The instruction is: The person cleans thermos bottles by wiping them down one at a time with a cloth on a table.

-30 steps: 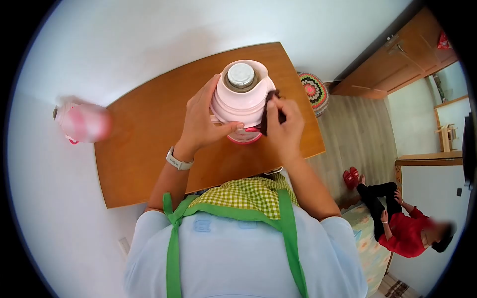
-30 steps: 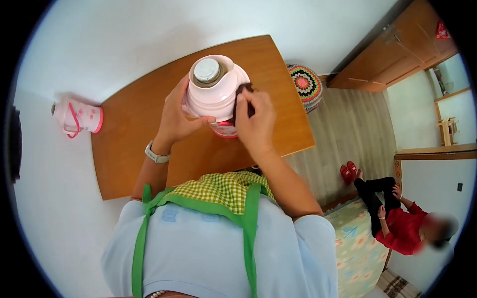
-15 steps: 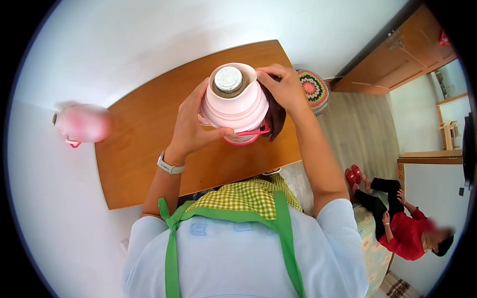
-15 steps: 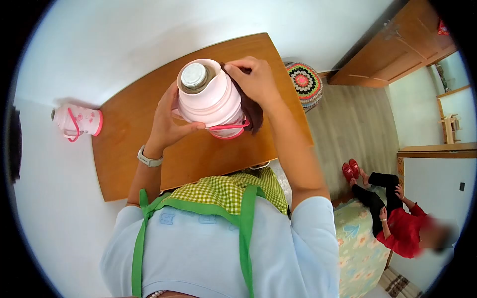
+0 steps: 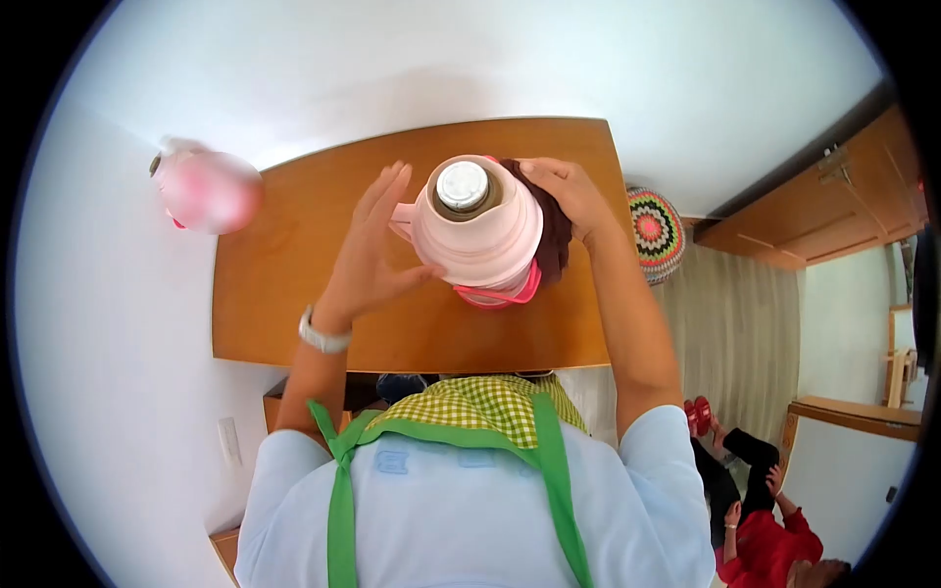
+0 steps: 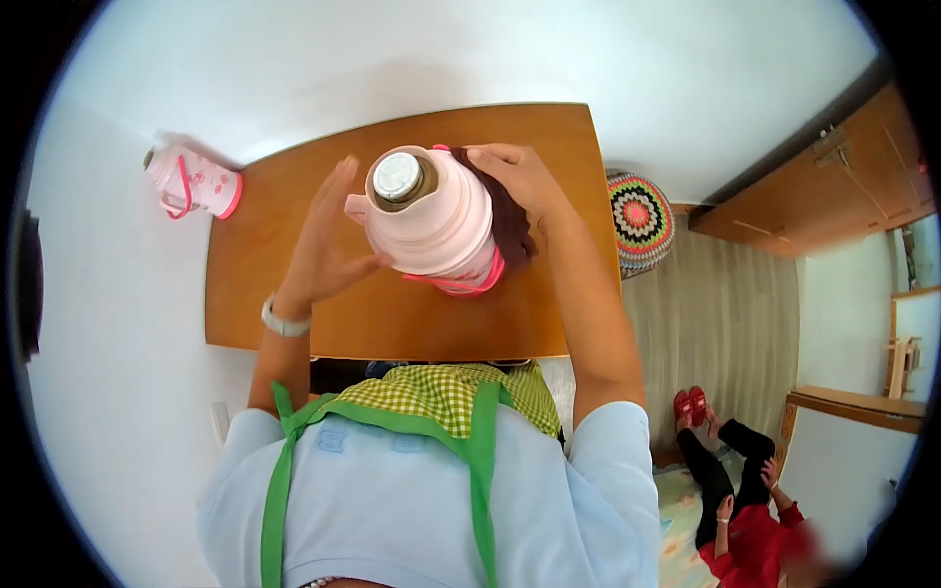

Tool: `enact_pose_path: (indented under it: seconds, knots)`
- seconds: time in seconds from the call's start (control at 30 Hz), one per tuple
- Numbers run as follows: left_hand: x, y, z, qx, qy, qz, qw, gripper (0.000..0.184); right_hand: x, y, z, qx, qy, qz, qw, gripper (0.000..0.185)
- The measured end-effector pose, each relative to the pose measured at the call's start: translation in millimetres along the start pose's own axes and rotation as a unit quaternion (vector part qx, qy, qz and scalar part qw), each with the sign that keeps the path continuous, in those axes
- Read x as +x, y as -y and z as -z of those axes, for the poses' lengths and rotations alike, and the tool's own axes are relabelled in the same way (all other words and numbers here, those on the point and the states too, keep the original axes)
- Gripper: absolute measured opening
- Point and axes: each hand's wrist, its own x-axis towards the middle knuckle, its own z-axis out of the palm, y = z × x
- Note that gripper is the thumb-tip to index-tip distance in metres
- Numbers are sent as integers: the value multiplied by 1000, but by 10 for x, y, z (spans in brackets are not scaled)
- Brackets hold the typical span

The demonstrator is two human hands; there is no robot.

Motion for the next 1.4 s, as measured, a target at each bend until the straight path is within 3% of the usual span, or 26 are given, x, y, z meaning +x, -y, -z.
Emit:
enact_pose_path:
  seconds: [0.07,0.13,0.17,0.23,0.3,0.37,0.43,0.53,0.6,0.63,0.67,0.77,0.83,0.87,0.93,1.13,1.2,1.23,1.33,1.4]
  knots:
    - [-139,-170,-60,26,-31,20,999,98,-5,-47,-25,-1,-13,14,1000,32]
    - [-121,-463,-275,-124,-124,103,979,99,-75,-102,-90,28,-20,81,996,32]
    - [-22,-528,-372,-143,-113,94,979,99,-165,-50,-141,94,-30,57,993,31]
    - [263,-603,-553,-178,-206,87,958,92,-66,-238,-92,-59,-77,114,989,29]
    - [424,-660,-626,-139,-253,145,946,93,-85,-261,-147,-22,-72,135,988,30]
    - [519,-689,-629,13,-304,138,943,92,-192,-173,-217,-108,-126,188,968,30]
    - [527,-578,-653,38,-291,121,948,90,-236,-305,-207,-123,-164,220,954,28]
    - [582,-376,-554,-43,-219,108,969,80,-311,-387,-270,-128,-236,234,934,28]
    - [645,-120,-444,-38,-167,82,982,72,-191,-598,-358,-122,-295,344,883,25]
    - [688,-206,-408,-54,-148,104,982,72,-179,-662,-421,-118,-307,347,878,28]
    - [693,-277,-370,-117,-137,108,978,70,-283,-644,-504,-117,-303,326,888,36]
    - [712,-201,-271,-138,-104,76,982,73,-429,-715,-699,-67,-312,305,897,43]
    - [771,-9,-129,-131,-2,-48,990,79,-482,-763,-771,-49,-338,332,879,43]
    - [772,-2,-73,-121,-6,-45,992,79,-524,-741,-802,-42,-330,335,882,43]
    - [830,34,-53,-123,26,-73,989,86,-623,-708,-818,-79,-360,314,875,42]
    - [926,40,-30,-144,94,-112,979,88,-575,-727,-768,-9,-395,237,888,28]
    - [881,-19,27,-146,99,-73,982,90,-645,-687,-812,-43,-406,288,866,23]
    - [825,-93,75,-171,111,-21,979,93,-703,-605,-833,-42,-406,248,879,21]
    - [590,-189,-20,-156,21,-77,984,96,-728,-563,-749,-65,-377,274,882,22]
    - [505,-270,-184,-178,-9,-44,983,96,-795,-404,-666,-66,-349,272,894,24]
